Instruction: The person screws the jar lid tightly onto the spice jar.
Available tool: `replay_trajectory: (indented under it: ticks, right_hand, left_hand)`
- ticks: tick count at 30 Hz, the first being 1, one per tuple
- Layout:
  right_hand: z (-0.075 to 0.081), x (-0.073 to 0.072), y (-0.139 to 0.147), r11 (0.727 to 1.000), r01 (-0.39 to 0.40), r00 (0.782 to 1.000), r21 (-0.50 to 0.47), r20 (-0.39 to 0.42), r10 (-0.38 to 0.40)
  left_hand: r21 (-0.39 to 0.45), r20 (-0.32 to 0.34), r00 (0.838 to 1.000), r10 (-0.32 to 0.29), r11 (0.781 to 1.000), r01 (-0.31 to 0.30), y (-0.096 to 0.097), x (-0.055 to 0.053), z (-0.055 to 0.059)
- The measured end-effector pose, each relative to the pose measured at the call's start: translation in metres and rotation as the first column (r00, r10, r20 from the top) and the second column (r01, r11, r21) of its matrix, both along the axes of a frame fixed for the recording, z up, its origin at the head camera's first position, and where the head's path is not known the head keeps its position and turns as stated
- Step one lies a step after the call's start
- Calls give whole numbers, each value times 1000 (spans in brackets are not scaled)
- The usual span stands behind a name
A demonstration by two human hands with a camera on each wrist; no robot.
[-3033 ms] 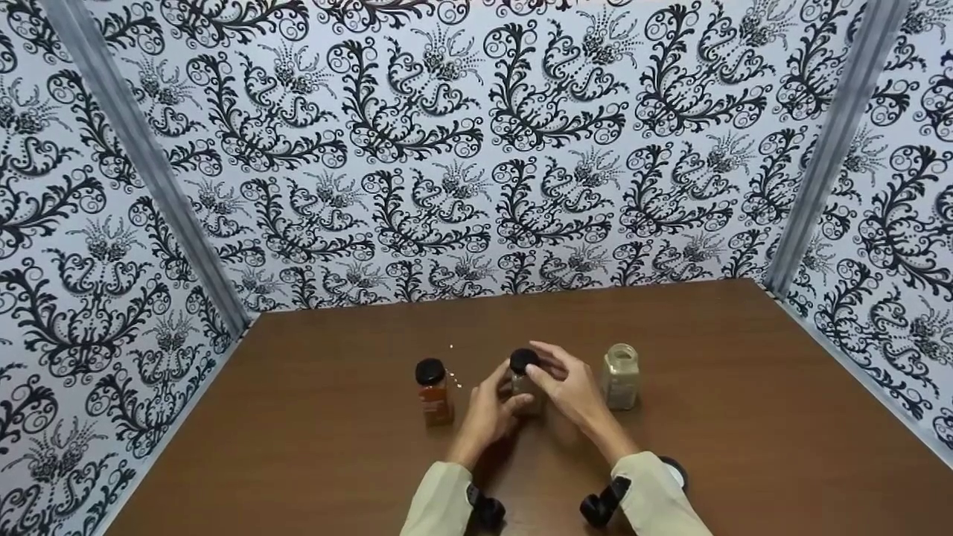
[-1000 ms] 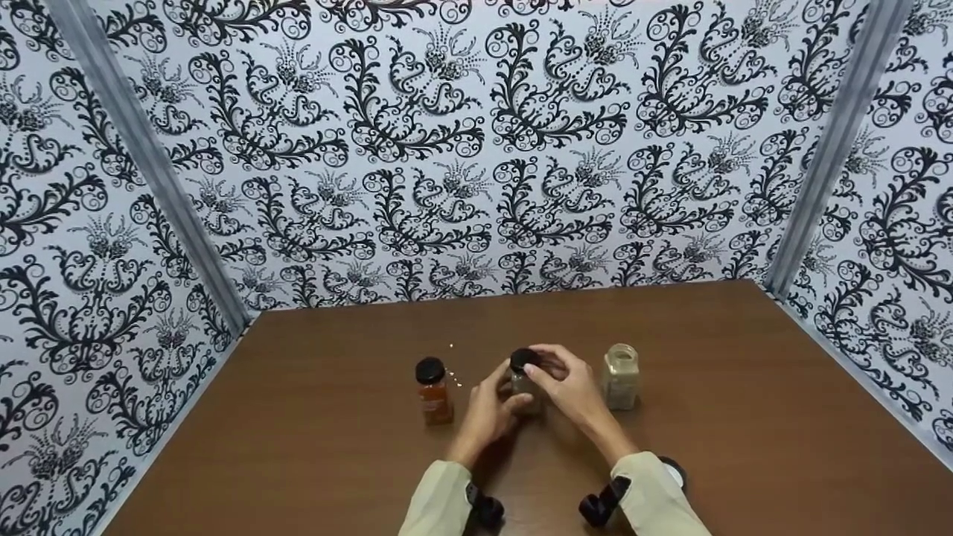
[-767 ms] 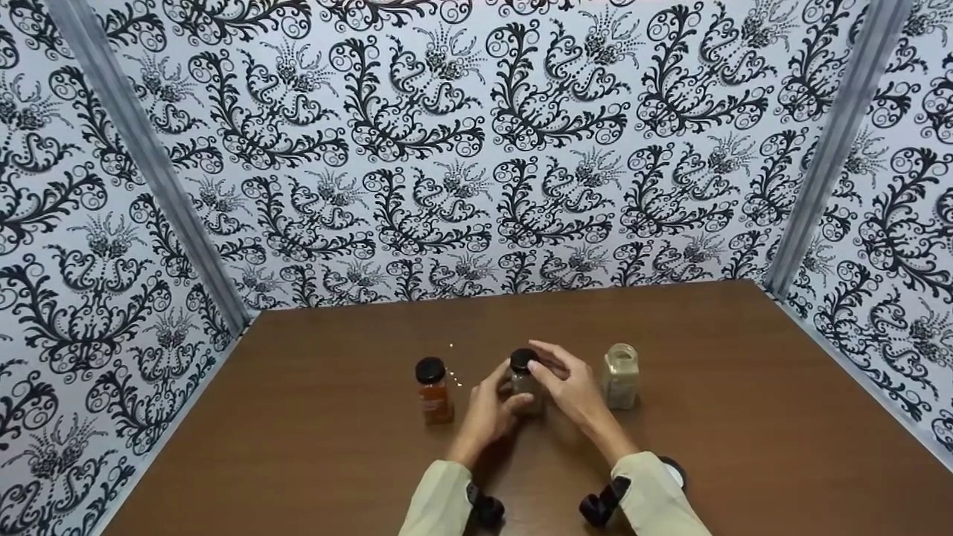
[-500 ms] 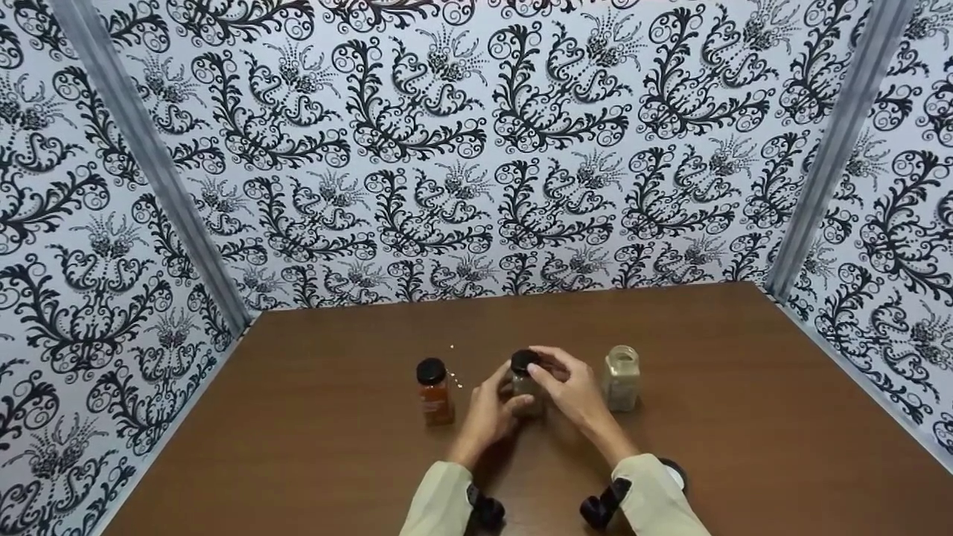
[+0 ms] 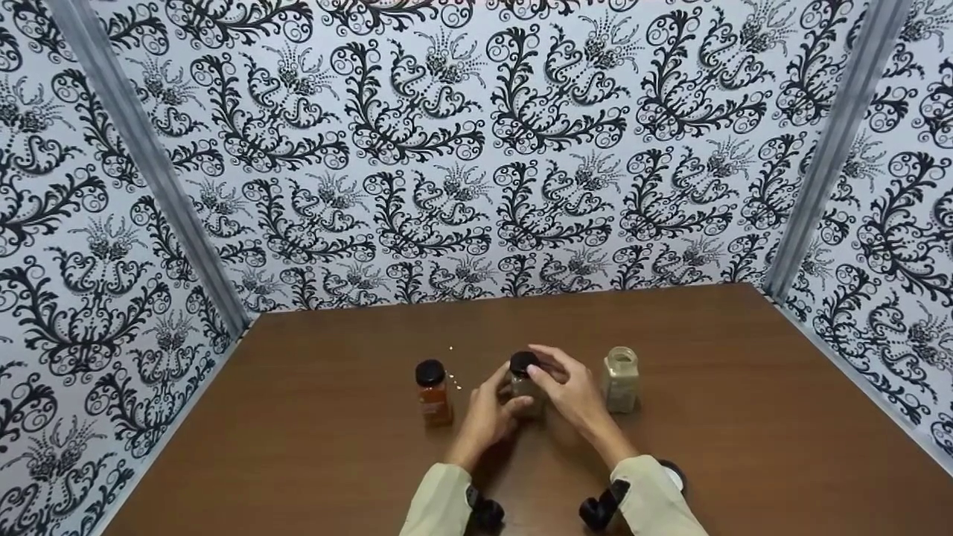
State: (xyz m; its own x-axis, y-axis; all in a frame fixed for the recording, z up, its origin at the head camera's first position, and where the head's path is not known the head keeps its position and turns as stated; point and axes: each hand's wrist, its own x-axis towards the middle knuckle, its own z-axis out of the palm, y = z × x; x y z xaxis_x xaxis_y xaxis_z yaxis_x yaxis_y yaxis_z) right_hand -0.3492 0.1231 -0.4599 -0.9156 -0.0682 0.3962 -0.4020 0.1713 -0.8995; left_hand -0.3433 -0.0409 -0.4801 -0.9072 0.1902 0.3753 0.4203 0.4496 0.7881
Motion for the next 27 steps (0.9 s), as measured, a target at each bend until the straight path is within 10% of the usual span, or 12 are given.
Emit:
replay_trajectory:
  ticks: [27]
  right_hand:
    - [-2,-3,0,1000,-17,999,12,-37,17]
  left_hand:
    - [14,-37,999,-21,1000,21,0,-1,-1]
